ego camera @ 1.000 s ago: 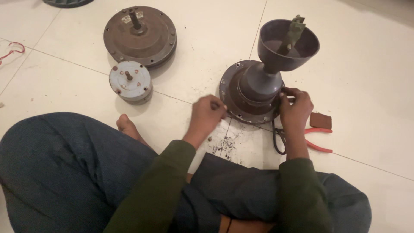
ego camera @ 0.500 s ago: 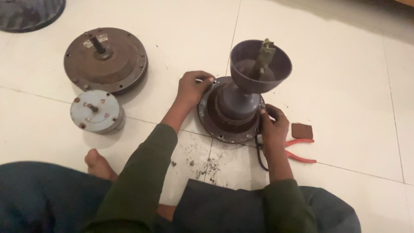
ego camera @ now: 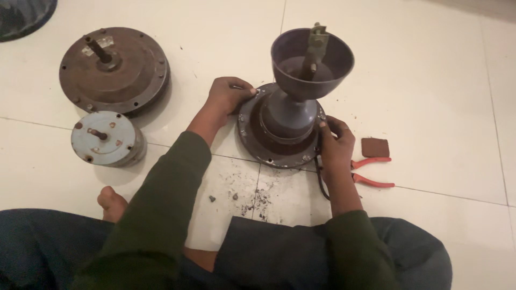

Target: The person sits on the floor working on an electric pedestal fan motor. They first work by hand around the fan's motor housing and base, then pick up a small cylindrical motor component and use pliers to pry and work at its parts, handling wires on the component.

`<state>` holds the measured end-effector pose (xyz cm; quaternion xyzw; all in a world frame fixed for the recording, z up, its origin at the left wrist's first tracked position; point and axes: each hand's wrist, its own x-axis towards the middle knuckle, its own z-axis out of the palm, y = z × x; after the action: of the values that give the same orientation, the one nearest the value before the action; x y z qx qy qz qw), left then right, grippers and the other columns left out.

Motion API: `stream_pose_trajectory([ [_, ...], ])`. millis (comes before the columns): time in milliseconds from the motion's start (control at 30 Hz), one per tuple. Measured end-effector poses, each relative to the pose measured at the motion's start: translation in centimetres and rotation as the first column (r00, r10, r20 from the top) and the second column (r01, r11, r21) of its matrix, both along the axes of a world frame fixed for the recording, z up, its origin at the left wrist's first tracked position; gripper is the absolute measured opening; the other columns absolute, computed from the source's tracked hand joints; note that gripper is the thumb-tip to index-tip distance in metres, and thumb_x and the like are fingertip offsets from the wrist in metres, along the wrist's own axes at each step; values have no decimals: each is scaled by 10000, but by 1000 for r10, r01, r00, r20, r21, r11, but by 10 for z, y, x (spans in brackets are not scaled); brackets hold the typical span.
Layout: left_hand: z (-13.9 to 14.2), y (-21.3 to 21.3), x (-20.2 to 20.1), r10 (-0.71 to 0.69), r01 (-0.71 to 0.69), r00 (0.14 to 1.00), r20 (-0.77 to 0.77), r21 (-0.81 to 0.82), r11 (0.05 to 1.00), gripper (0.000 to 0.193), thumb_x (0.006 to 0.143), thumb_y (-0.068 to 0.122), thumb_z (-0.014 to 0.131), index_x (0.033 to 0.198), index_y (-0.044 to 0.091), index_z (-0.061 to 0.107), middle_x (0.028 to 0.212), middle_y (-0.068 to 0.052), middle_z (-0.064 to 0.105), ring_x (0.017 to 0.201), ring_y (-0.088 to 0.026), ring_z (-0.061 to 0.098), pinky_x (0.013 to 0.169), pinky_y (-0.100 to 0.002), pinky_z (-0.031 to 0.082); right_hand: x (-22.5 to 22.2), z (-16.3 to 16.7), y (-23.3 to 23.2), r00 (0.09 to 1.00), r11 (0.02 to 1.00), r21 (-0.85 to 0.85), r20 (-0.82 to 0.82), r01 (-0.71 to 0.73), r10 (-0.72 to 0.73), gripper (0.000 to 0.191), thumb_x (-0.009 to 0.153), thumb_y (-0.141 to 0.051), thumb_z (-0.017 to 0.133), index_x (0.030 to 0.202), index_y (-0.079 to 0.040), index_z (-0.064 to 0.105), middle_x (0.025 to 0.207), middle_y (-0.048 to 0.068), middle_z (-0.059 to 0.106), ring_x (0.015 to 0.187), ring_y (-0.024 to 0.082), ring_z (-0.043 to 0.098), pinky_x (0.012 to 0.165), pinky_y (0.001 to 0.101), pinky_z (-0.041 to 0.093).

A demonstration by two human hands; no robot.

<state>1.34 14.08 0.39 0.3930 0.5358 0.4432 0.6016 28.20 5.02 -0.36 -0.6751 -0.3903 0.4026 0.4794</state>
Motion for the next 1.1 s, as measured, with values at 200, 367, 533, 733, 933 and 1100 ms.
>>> stream_pose_trajectory([
  [200, 5, 0, 10, 3, -16, 980, -199, -62, 998, 131, 822, 109, 801, 918, 28, 763, 866, -100, 754, 729, -175, 696, 646, -322, 568, 2, -3, 1, 1000, 997, 72, 25, -13, 11, 324, 973, -181, 677, 1238, 6, 670, 1131, 90, 729, 898, 124, 693, 693, 240, 546],
  [367, 11, -6, 22, 133, -4, 910, -392, 312, 950, 120, 817, 128, 807, 929, 89, 788, 908, -92, 788, 795, -144, 738, 732, -285, 593, 2, -4, 0, 999, 1000, 15, 34, 4, -4, 326, 962, -178, 667, 1232, 4, 681, 1110, 101, 729, 879, 137, 665, 666, 267, 531],
  [533, 16, -8, 28, 141, -42, 909, -391, 253, 967, 124, 826, 135, 787, 926, 62, 793, 914, -98, 799, 799, -156, 754, 747, -288, 608, 3, -4, 0, 999, 1000, 8, -25, 20, -20, 330, 950, -171, 665, 1231, 1, 664, 1134, 95, 717, 842, 153, 648, 650, 288, 503],
  [733, 27, -1, 23, -43, 58, 987, -156, 91, 994, 244, 859, 120, 748, 1083, 23, 733, 944, -119, 760, 800, -183, 714, 693, -328, 578, 4, -8, 2, 1000, 998, 66, 24, 5, -6, 326, 963, -177, 680, 1225, 17, 675, 1164, 133, 725, 1022, 179, 687, 857, 283, 549],
  [933, 41, -78, -37, 57, 497, 598, -800, 425, 756, 310, 915, 223, 748, 1158, 37, 698, 1044, -178, 705, 929, -318, 674, 814, -426, 536, 7, -11, -5, 997, 999, -4, -63, 37, -37, 334, 932, -150, 676, 1231, -1, 683, 1168, 118, 729, 1050, 186, 674, 907, 297, 529],
  [1100, 47, -182, -70, -370, 630, 191, -909, -176, 756, 338, 784, 218, 759, 1117, 170, 733, 1058, -118, 726, 1027, -328, 669, 873, -469, 528, 10, 5, -18, 930, 916, 330, 204, 229, -306, 282, 901, -61, 644, 1175, 2, 677, 1077, 112, 704, 973, 214, 651, 858, 329, 524],
])
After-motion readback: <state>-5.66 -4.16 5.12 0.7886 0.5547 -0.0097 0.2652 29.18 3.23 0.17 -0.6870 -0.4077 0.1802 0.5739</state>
